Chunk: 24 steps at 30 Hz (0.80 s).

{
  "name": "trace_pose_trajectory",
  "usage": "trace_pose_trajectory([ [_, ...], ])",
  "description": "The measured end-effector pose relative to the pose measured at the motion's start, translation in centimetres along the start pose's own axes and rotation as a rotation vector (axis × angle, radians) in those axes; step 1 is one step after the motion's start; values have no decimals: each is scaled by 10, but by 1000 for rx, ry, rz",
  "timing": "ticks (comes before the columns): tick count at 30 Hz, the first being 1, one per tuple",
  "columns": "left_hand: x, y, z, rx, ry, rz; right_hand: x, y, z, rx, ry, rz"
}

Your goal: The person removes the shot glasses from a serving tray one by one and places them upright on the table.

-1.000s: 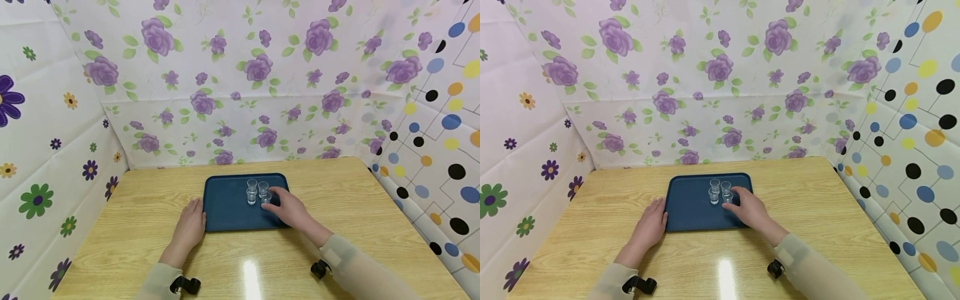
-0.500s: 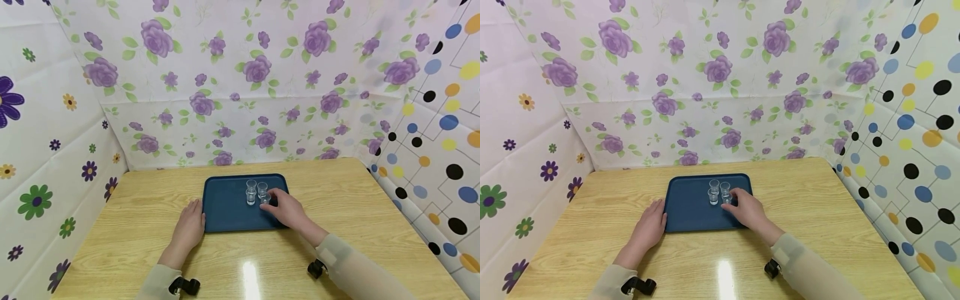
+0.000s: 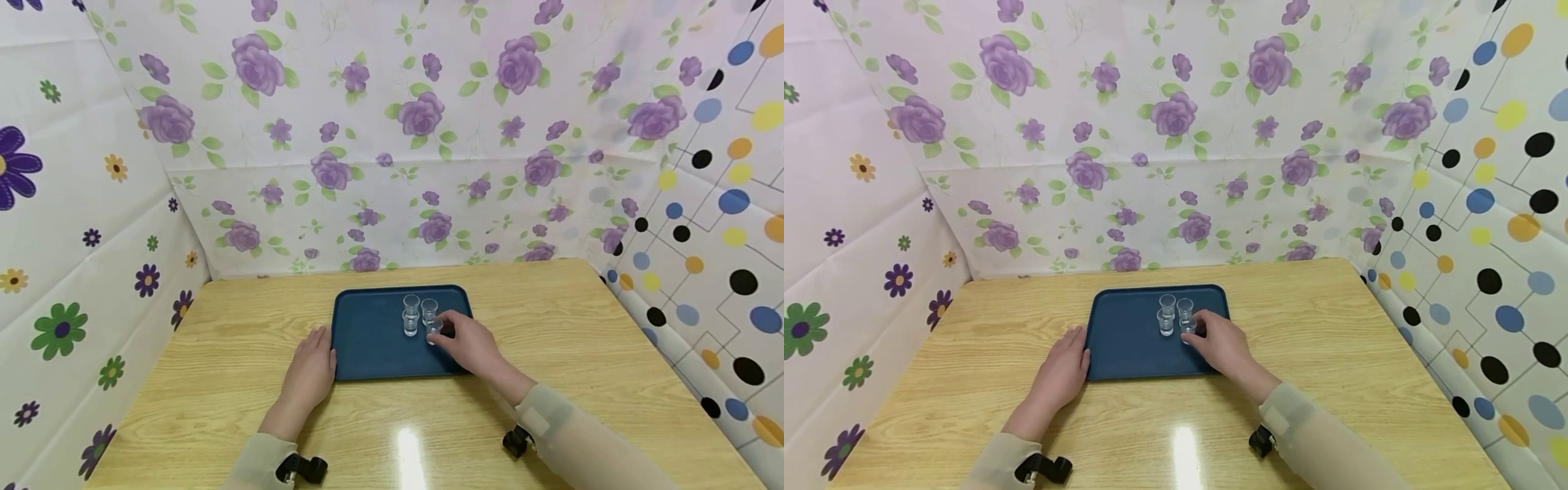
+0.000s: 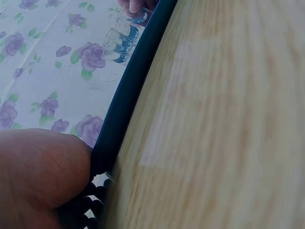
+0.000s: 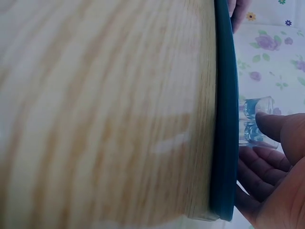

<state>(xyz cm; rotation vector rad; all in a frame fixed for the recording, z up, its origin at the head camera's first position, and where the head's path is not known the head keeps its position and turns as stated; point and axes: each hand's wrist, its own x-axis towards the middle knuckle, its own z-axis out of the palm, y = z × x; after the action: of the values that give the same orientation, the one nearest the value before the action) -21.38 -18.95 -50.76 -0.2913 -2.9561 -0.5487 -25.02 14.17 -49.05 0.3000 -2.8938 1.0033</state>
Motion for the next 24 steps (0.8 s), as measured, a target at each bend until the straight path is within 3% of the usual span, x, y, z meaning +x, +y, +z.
trace_pose_trajectory([
  [16, 0, 0, 0, 12, 8, 2, 0, 5, 1, 22, 26, -2],
  [24, -1, 0, 1, 15, 20, 13, -2, 6, -16, 26, 44, 7],
])
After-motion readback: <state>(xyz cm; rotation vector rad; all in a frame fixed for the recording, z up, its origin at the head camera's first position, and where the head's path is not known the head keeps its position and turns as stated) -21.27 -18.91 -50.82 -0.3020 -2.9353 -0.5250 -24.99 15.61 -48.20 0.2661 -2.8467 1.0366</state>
